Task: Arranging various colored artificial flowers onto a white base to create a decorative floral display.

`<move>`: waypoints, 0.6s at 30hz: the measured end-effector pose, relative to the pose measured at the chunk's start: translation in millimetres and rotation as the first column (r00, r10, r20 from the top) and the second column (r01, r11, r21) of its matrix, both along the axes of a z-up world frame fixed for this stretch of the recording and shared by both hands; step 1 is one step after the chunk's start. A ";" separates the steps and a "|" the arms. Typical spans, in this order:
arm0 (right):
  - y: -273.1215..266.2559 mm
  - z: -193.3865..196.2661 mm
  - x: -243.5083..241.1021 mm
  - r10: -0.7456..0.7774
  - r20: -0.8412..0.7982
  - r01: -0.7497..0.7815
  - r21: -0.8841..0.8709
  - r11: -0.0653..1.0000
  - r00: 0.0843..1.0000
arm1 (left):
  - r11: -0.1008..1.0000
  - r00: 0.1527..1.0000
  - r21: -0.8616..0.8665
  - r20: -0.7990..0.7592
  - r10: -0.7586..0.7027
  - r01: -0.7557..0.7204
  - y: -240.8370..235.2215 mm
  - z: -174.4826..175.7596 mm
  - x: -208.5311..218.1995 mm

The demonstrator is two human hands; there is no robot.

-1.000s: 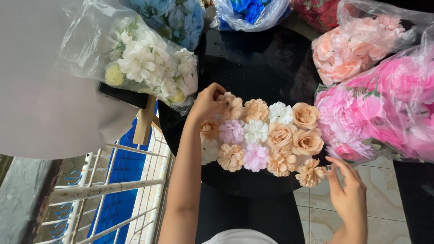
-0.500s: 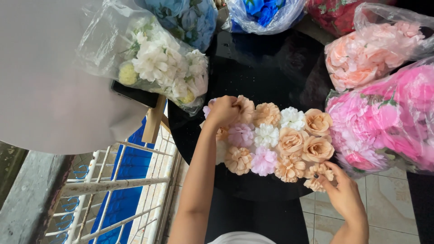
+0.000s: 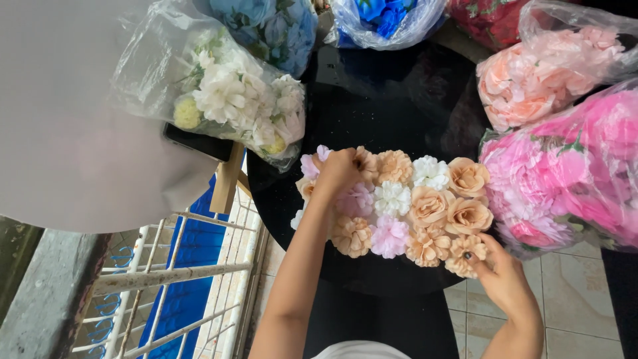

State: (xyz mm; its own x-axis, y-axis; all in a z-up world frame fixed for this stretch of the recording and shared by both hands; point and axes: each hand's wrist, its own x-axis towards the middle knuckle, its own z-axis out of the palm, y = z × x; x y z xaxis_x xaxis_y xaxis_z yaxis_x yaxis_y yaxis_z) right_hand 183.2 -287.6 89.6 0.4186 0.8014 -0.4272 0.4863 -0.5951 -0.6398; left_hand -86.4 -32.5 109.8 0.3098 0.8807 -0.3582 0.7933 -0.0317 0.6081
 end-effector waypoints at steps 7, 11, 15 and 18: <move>4.6 9.9 -16.4 -0.109 -0.021 0.109 -0.016 0.994 0.994 | 0.995 0.995 0.075 0.064 -0.075 0.070 16.3 -42.9 -12.0; 2.0 1.6 -11.9 -0.141 -0.086 0.146 0.049 0.988 0.986 | 0.994 0.974 0.043 0.210 0.085 -0.096 15.5 -35.1 -20.7; 1.3 -1.9 -12.6 -0.190 -0.029 0.191 0.072 0.979 0.981 | 0.990 0.998 0.129 0.025 0.049 -0.052 21.1 -71.0 -13.3; 1.3 4.1 -16.3 -0.173 0.066 0.169 0.058 0.984 0.983 | 0.979 0.998 0.191 -0.013 0.069 -0.065 14.8 -65.3 -1.8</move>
State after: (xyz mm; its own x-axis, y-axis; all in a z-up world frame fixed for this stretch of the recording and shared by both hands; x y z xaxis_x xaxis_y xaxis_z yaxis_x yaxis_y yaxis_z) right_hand 166.9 -286.2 93.8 0.5790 0.7357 -0.3514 0.4252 -0.6402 -0.6398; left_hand -88.2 -17.7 44.5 0.2426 0.9519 -0.1871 0.8090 -0.0921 0.5805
